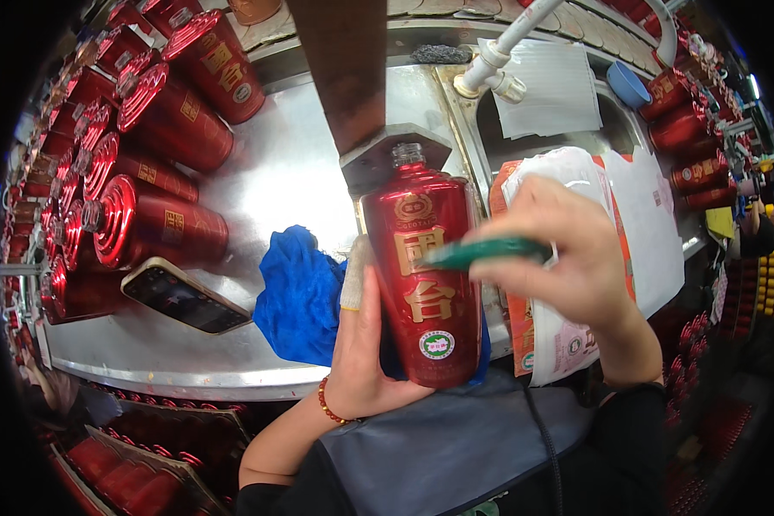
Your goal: The person cleans a red cylindrical container using a green sponge and a blue cloth. They wipe the container's surface, rinse the sponge under a faucet, and place the cleaned container on a metal counter among many similar containers.
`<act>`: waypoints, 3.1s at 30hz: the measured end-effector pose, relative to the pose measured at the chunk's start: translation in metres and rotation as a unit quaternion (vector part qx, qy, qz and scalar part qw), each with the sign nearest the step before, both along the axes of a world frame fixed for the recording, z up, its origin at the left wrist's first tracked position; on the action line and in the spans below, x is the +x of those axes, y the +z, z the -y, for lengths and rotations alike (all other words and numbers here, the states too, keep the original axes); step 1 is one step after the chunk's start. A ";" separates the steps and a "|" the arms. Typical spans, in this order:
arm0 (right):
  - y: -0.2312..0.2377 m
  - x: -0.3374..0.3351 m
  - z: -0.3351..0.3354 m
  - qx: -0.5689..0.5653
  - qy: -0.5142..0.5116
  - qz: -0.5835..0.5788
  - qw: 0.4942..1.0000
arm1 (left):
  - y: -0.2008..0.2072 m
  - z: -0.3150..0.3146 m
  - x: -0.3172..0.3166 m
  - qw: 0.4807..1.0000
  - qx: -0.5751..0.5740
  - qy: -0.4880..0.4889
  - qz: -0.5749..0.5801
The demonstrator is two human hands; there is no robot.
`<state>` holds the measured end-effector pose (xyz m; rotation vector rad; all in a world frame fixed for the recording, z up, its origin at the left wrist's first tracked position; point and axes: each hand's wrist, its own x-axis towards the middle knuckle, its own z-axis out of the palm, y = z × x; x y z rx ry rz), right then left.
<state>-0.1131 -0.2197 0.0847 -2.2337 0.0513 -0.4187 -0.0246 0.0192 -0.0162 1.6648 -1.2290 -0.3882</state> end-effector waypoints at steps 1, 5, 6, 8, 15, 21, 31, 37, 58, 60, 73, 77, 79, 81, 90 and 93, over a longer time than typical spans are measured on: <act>-0.010 0.003 0.011 0.056 -0.029 0.003 0.998 | -0.001 -0.001 0.000 1.000 0.003 0.002 0.001; -0.004 0.007 0.022 -0.091 -0.161 0.064 0.981 | -0.009 -0.002 -0.001 1.000 0.003 0.002 -0.027; -0.010 0.007 0.017 -0.137 -0.084 0.126 0.979 | -0.014 -0.001 -0.002 0.999 -0.003 0.003 -0.042; -0.009 -0.003 -0.010 -0.227 0.003 0.151 0.962 | -0.005 0.001 -0.002 0.999 0.018 0.001 -0.043; -0.004 0.012 0.018 -0.055 -0.122 0.069 0.989 | -0.008 0.001 0.001 0.999 0.004 0.021 0.027; -0.028 -0.015 0.006 0.014 -0.100 0.049 0.994 | -0.010 0.001 0.000 0.999 0.007 0.003 -0.040; -0.020 -0.020 0.011 -0.064 -0.122 0.103 0.985 | 0.001 -0.004 0.007 0.997 0.058 -0.005 0.041; -0.037 -0.063 -0.064 -0.225 0.082 0.201 0.950 | -0.003 0.001 0.008 0.999 0.035 -0.009 0.036; 0.006 -0.023 -0.033 -0.032 0.048 -0.028 0.998 | 0.023 0.001 -0.016 0.983 0.009 0.096 0.159; -0.005 0.010 -0.012 0.008 0.080 0.009 0.997 | 0.023 -0.002 -0.016 0.981 0.014 0.102 0.162; -0.011 -0.068 -0.034 0.050 0.164 -0.035 0.985 | 0.006 -0.004 -0.018 0.982 0.026 0.118 0.143; -0.025 -0.103 0.086 0.228 -0.125 -0.089 0.962 | 0.025 0.007 -0.017 0.937 0.107 0.003 0.333; -0.035 -0.141 0.160 0.236 -0.281 -0.111 0.924 | 0.025 0.005 -0.016 0.929 0.109 0.020 0.353; -0.050 -0.189 0.218 0.199 -0.439 -0.117 0.868 | 0.030 0.006 -0.016 0.949 0.058 0.001 0.311; -0.064 -0.247 0.332 -0.064 -0.364 -0.303 0.878 | -0.018 -0.015 -0.016 0.984 0.031 0.138 0.111; -0.074 -0.238 0.354 -0.060 -0.325 -0.336 0.882 | -0.017 -0.012 -0.018 0.978 0.026 0.140 0.150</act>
